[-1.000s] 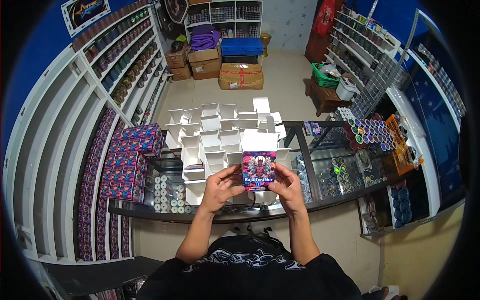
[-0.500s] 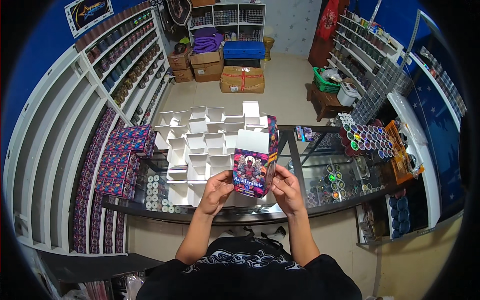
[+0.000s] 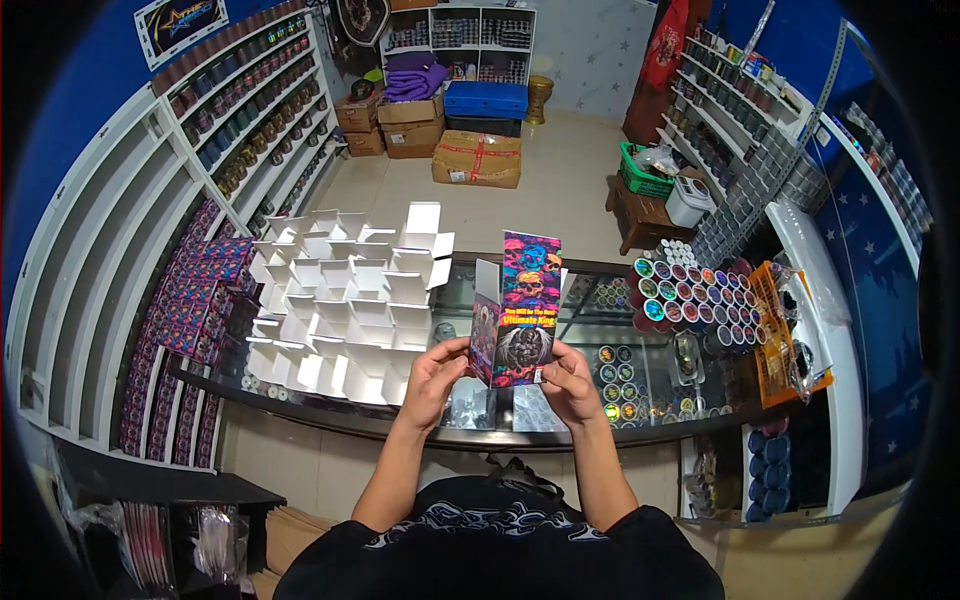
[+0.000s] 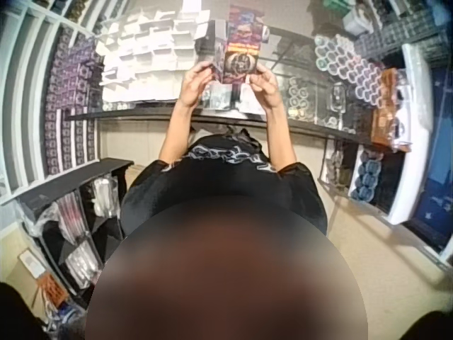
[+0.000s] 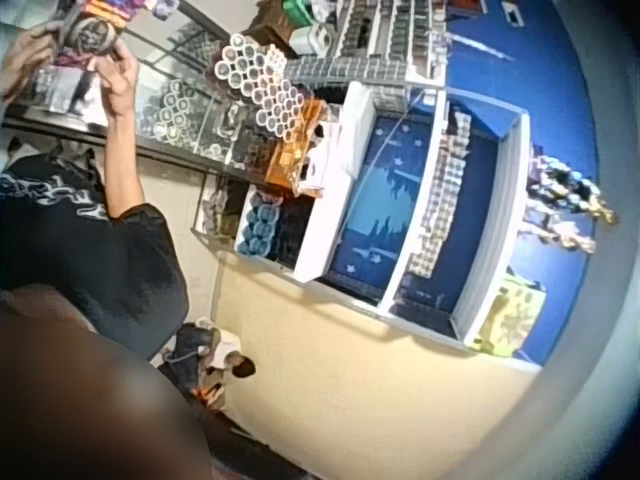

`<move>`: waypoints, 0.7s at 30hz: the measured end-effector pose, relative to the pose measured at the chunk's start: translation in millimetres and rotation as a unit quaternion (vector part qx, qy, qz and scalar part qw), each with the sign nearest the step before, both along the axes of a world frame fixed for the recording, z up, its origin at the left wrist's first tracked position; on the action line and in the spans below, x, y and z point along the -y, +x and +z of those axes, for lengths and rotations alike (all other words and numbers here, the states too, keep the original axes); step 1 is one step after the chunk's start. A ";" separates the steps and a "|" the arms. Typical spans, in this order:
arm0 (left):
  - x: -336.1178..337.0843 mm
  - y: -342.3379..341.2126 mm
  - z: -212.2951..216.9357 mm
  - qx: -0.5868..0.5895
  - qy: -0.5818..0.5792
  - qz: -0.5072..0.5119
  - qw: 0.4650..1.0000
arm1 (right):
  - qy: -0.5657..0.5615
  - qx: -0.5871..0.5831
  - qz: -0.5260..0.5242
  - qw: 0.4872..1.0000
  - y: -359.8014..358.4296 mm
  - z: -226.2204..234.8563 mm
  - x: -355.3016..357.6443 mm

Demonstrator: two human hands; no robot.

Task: Assembling and boxing toy spinning top components in a retail environment.

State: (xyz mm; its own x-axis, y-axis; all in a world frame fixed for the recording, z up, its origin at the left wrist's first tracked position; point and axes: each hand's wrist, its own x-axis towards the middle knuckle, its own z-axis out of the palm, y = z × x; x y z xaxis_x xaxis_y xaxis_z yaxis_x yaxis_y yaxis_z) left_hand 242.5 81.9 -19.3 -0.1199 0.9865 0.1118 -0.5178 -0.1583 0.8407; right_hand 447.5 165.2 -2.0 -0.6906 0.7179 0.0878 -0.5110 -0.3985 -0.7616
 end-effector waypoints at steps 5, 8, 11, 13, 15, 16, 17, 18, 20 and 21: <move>-8.0 36.7 7.1 -0.056 0.028 -0.006 0.998 | 0.004 0.034 -0.043 0.998 36.8 -10.4 -14.1; -12.5 50.0 6.3 -0.056 -0.004 -0.013 0.998 | -0.008 0.038 -0.055 0.998 48.8 -12.4 -15.6; -15.7 56.6 2.1 -0.054 -0.016 -0.012 0.998 | -0.007 0.043 -0.072 0.996 53.4 -9.6 -14.5; -19.3 56.4 -2.2 -0.033 -0.020 -0.019 0.999 | 0.005 0.055 -0.086 0.995 54.5 -8.1 -14.7; -21.2 56.5 -0.5 -0.031 -0.020 -0.025 0.999 | 0.011 0.061 -0.098 0.993 55.1 -4.1 -11.9; -21.4 56.3 0.2 -0.028 -0.021 -0.027 0.999 | 0.016 0.067 -0.107 0.992 55.4 -2.9 -10.6; -22.0 53.8 0.6 -0.048 -0.034 -0.021 0.998 | 0.023 0.066 -0.113 0.991 54.7 -3.7 -11.7; -22.1 53.5 1.8 -0.047 -0.033 -0.023 0.998 | 0.024 0.067 -0.115 0.991 53.8 -3.4 -11.8; -21.7 52.9 3.6 -0.060 -0.032 0.009 0.998 | 0.022 0.067 -0.133 0.989 51.4 -3.0 -11.1; -21.8 51.1 2.2 -0.060 -0.030 0.008 0.998 | 0.024 0.067 -0.134 0.988 48.5 -2.9 -11.3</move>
